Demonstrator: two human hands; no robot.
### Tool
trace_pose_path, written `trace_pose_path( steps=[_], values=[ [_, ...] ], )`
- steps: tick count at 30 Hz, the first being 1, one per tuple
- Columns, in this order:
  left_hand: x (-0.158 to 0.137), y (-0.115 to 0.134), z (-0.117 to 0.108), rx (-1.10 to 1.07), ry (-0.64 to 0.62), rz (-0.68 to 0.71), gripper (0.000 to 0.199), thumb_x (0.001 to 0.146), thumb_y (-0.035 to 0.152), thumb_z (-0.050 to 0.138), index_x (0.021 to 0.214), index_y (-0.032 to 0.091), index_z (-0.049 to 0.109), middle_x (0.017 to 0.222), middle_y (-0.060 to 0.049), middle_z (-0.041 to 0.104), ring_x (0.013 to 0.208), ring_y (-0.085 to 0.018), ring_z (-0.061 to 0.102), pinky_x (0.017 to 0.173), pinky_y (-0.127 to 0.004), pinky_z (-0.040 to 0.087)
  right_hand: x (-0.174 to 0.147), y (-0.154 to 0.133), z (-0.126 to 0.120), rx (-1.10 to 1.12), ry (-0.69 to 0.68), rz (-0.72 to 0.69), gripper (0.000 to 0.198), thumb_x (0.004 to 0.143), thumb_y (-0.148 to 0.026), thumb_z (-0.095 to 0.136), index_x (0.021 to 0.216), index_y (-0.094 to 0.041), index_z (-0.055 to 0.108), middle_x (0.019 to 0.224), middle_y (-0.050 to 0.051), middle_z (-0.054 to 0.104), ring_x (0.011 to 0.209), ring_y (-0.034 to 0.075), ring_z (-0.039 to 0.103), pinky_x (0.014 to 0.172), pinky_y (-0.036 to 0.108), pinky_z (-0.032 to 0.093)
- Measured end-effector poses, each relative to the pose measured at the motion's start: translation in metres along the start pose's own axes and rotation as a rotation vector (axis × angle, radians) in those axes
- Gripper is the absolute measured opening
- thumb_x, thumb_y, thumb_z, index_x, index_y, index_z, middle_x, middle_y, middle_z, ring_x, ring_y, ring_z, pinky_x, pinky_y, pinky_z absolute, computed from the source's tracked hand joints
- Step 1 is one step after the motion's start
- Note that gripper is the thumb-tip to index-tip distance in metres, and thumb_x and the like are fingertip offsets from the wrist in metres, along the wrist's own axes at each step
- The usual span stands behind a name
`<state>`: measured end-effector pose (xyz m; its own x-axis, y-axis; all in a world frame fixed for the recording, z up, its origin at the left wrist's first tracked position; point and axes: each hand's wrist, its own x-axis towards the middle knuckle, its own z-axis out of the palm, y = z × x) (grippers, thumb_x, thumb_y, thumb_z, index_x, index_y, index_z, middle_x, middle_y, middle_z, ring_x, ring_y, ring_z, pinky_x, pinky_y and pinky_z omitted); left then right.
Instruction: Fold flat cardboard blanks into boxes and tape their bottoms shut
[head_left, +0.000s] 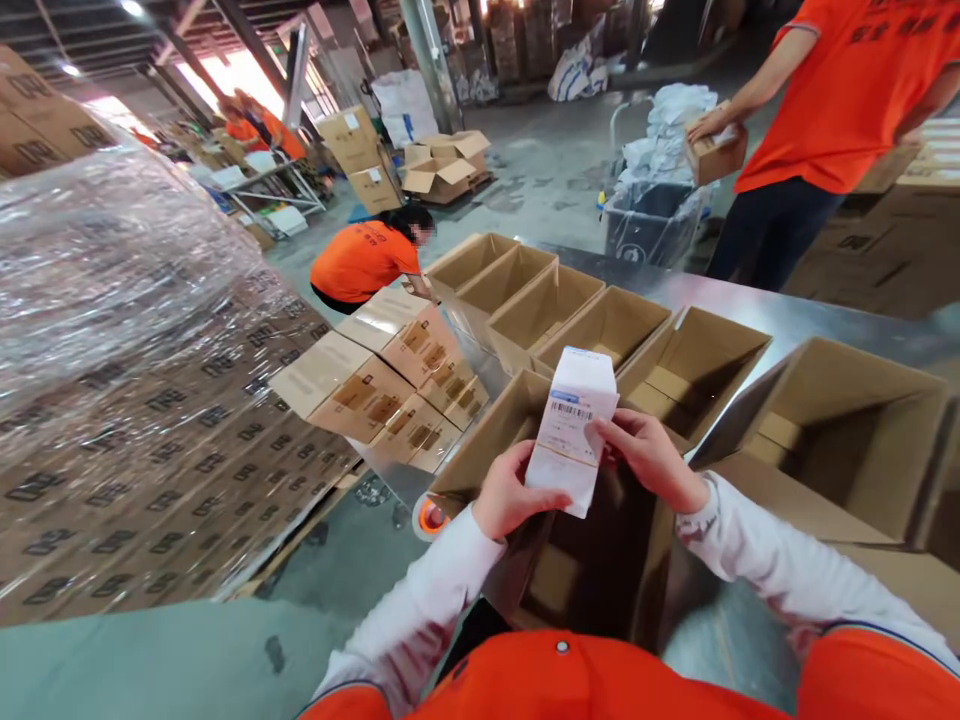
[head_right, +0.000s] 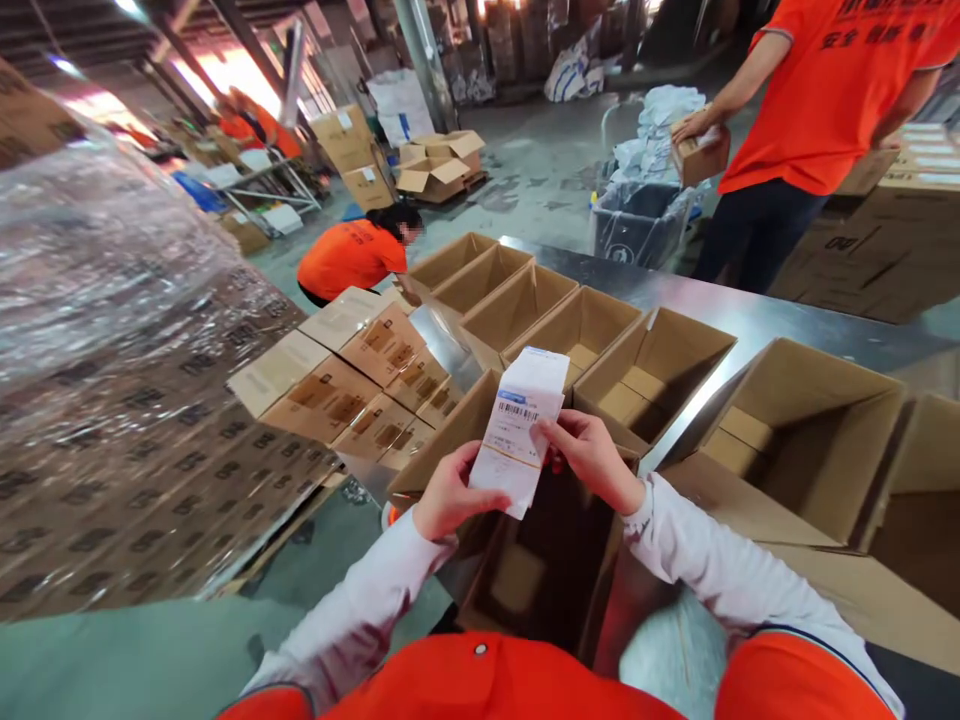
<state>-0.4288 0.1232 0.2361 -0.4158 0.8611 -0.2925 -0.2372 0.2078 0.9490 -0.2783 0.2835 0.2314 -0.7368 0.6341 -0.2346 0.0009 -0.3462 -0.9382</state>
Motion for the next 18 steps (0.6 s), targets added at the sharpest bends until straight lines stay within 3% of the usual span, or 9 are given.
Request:
trace_pose_path(
  steps=[3,7,9,11,14,16,18],
  values=[
    [-0.003,-0.006,-0.002,0.087,0.045,0.105,0.086,0.04,0.042,0.108,0.115,0.018,0.075,0.105,-0.013,0.079,0.1,-0.034,0.074,0.087,-0.04,0.059,0.0,0.0,0.002,0.02,-0.001,0.043,0.067,0.059,-0.078,0.09,0.082,-0.017,0.074,0.063,0.005,0.067,0.048,0.012,0.053,0.041,0.025,0.039],
    [-0.011,-0.008,-0.011,0.362,0.165,0.373,0.122,0.035,0.062,0.106,0.141,0.02,0.065,0.115,-0.013,0.075,0.106,-0.035,0.071,0.096,-0.045,0.057,0.0,0.001,0.007,0.052,-0.036,0.152,0.073,0.052,-0.078,0.092,0.081,-0.015,0.071,0.059,0.003,0.063,0.045,0.01,0.049,0.038,0.023,0.035],
    [-0.013,-0.006,-0.017,0.533,0.169,0.516,0.116,0.038,0.074,0.101,0.136,0.02,0.068,0.121,-0.015,0.072,0.11,-0.036,0.069,0.101,-0.049,0.056,-0.001,0.0,0.009,0.021,-0.03,0.145,0.075,0.051,-0.081,0.09,0.077,-0.015,0.068,0.055,0.001,0.059,0.043,0.01,0.047,0.037,0.023,0.036],
    [-0.011,-0.005,-0.02,0.61,0.148,0.597,0.098,0.053,0.08,0.094,0.127,0.02,0.073,0.122,-0.016,0.07,0.114,-0.035,0.067,0.102,-0.049,0.055,-0.001,-0.002,0.01,-0.027,-0.006,0.069,0.074,0.053,-0.083,0.088,0.076,-0.016,0.067,0.056,0.001,0.06,0.044,0.01,0.048,0.039,0.024,0.039],
    [-0.003,-0.006,-0.019,0.415,0.191,0.536,0.091,0.066,0.076,0.09,0.134,0.019,0.069,0.117,-0.014,0.072,0.106,-0.028,0.07,0.092,-0.04,0.059,-0.003,-0.004,0.011,-0.058,0.04,-0.102,0.067,0.061,-0.081,0.086,0.078,-0.018,0.069,0.066,0.003,0.067,0.049,0.013,0.054,0.044,0.027,0.047],
    [0.003,-0.009,-0.015,0.211,0.228,0.403,0.098,0.06,0.073,0.095,0.136,0.018,0.067,0.108,-0.011,0.074,0.095,-0.024,0.072,0.081,-0.033,0.059,-0.005,-0.003,0.013,-0.043,0.072,-0.195,0.063,0.066,-0.079,0.086,0.075,-0.019,0.07,0.067,0.004,0.068,0.052,0.015,0.058,0.047,0.029,0.051],
    [0.007,-0.011,-0.009,0.079,0.212,0.264,0.094,0.052,0.069,0.1,0.124,0.016,0.072,0.099,-0.008,0.076,0.089,-0.023,0.072,0.078,-0.032,0.059,-0.008,-0.002,0.017,-0.015,0.098,-0.256,0.06,0.067,-0.076,0.088,0.068,-0.02,0.068,0.065,0.004,0.067,0.054,0.016,0.06,0.05,0.03,0.053]
  ],
)
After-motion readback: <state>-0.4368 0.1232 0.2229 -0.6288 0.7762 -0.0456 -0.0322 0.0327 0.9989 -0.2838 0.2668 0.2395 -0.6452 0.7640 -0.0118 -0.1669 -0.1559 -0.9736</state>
